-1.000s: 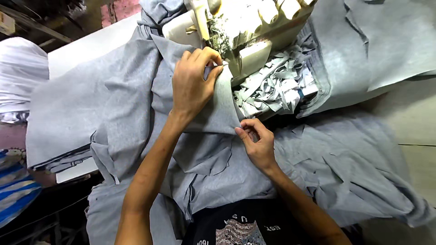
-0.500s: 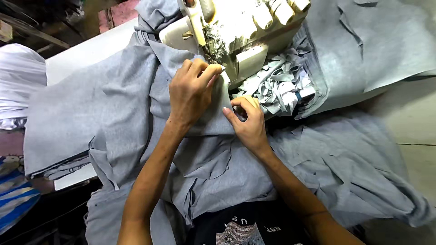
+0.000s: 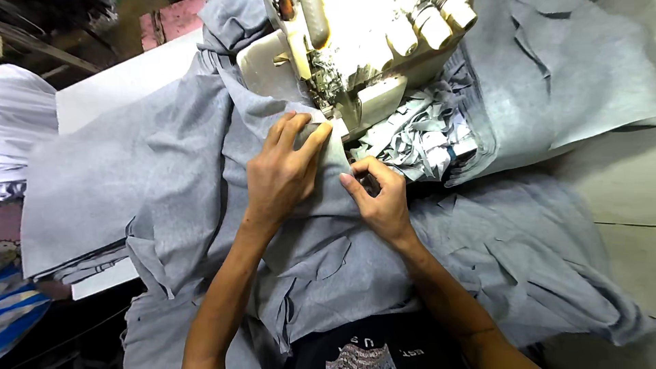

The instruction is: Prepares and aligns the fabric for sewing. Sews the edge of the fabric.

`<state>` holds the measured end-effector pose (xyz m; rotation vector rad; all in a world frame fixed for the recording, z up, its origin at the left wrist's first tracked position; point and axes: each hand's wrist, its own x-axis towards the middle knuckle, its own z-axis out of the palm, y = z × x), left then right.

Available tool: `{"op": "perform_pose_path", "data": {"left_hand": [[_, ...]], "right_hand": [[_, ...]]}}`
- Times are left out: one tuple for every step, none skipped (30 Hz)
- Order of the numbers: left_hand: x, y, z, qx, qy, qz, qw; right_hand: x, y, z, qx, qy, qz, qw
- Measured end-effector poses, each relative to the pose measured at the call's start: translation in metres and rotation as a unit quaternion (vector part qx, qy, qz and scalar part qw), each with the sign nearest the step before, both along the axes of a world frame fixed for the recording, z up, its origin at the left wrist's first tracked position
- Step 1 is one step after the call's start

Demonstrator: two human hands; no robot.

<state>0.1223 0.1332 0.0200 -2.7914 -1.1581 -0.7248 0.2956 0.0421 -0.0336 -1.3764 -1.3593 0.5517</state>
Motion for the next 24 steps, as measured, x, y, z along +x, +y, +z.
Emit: {"op": "perform_pose_path", "data": {"left_hand": [[-0.002,-0.004,-0.001,0.003,0.006,0.012,1.0],[-0.003,-0.007,-0.002,0.007,0.01,0.023,1.0],[-0.005,-0.009,-0.003,0.01,0.011,0.033,0.999],[-0.006,-0.011,-0.005,0.013,0.009,0.041,0.999],[-0.008,-0.012,-0.007,0.013,0.009,0.048,0.999],[-0.009,-0.014,-0.007,0.009,0.011,0.053,0.999],[-0.009,-0.015,-0.006,0.0,0.013,0.056,0.998],[-0.009,-0.016,-0.004,-0.011,0.015,0.057,0.998],[-0.009,-0.017,-0.003,-0.018,0.016,0.056,0.998],[-0.009,-0.017,-0.002,-0.024,0.02,0.055,0.998],[-0.009,-0.017,-0.002,-0.029,0.025,0.055,0.998],[-0.009,-0.018,-0.001,-0.032,0.029,0.055,0.998],[-0.008,-0.018,-0.002,-0.034,0.032,0.053,0.997],[-0.008,-0.017,-0.002,-0.038,0.033,0.053,0.997],[-0.008,-0.017,-0.003,-0.039,0.034,0.054,0.997],[-0.008,-0.017,-0.004,-0.04,0.031,0.056,0.997],[-0.006,-0.018,-0.005,-0.039,0.027,0.057,0.997],[-0.005,-0.019,-0.006,-0.039,0.027,0.06,0.997],[-0.004,-0.02,-0.008,-0.039,0.027,0.063,0.997],[-0.002,-0.021,-0.009,-0.04,0.028,0.067,0.997],[-0.001,-0.021,-0.01,-0.042,0.03,0.071,0.996],[0.0,-0.022,-0.01,-0.045,0.033,0.075,0.996],[0.002,-0.022,-0.009,-0.048,0.035,0.078,0.995],[0.004,-0.022,-0.008,-0.052,0.037,0.081,0.995]], "right_hand": [[0.0,-0.002,0.0,-0.002,-0.007,0.001,1.0],[0.0,-0.004,0.0,-0.004,-0.013,0.004,1.0],[0.0,-0.005,0.0,-0.006,-0.016,0.008,1.0],[-0.001,-0.006,0.0,-0.007,-0.015,0.013,1.0],[-0.001,-0.007,0.0,-0.008,-0.014,0.016,1.0],[-0.002,-0.007,-0.001,-0.008,-0.013,0.018,1.0],[-0.002,-0.008,-0.001,-0.009,-0.012,0.018,1.0],[-0.003,-0.008,0.0,-0.011,-0.012,0.017,1.0],[-0.003,-0.008,0.0,-0.01,-0.011,0.017,1.0],[-0.003,-0.008,0.0,-0.01,-0.01,0.017,1.0],[-0.003,-0.007,0.001,-0.009,-0.008,0.017,1.0],[-0.003,-0.007,0.001,-0.009,-0.007,0.016,1.0],[-0.002,-0.007,0.002,-0.009,-0.006,0.015,1.0],[-0.002,-0.007,0.003,-0.008,-0.003,0.014,1.0],[-0.001,-0.006,0.003,-0.009,0.0,0.014,1.0],[0.0,-0.006,0.004,-0.011,0.005,0.014,1.0],[0.0,-0.005,0.004,-0.012,0.011,0.013,1.0],[0.001,-0.005,0.005,-0.014,0.018,0.015,1.0],[0.002,-0.004,0.005,-0.014,0.022,0.017,1.0],[0.003,-0.003,0.006,-0.012,0.025,0.02,0.999],[0.005,-0.003,0.006,-0.009,0.029,0.023,0.999],[0.007,-0.002,0.006,-0.006,0.035,0.027,0.999],[0.009,0.0,0.006,-0.006,0.045,0.032,0.998],[0.012,0.001,0.006,-0.006,0.058,0.038,0.998]]}}
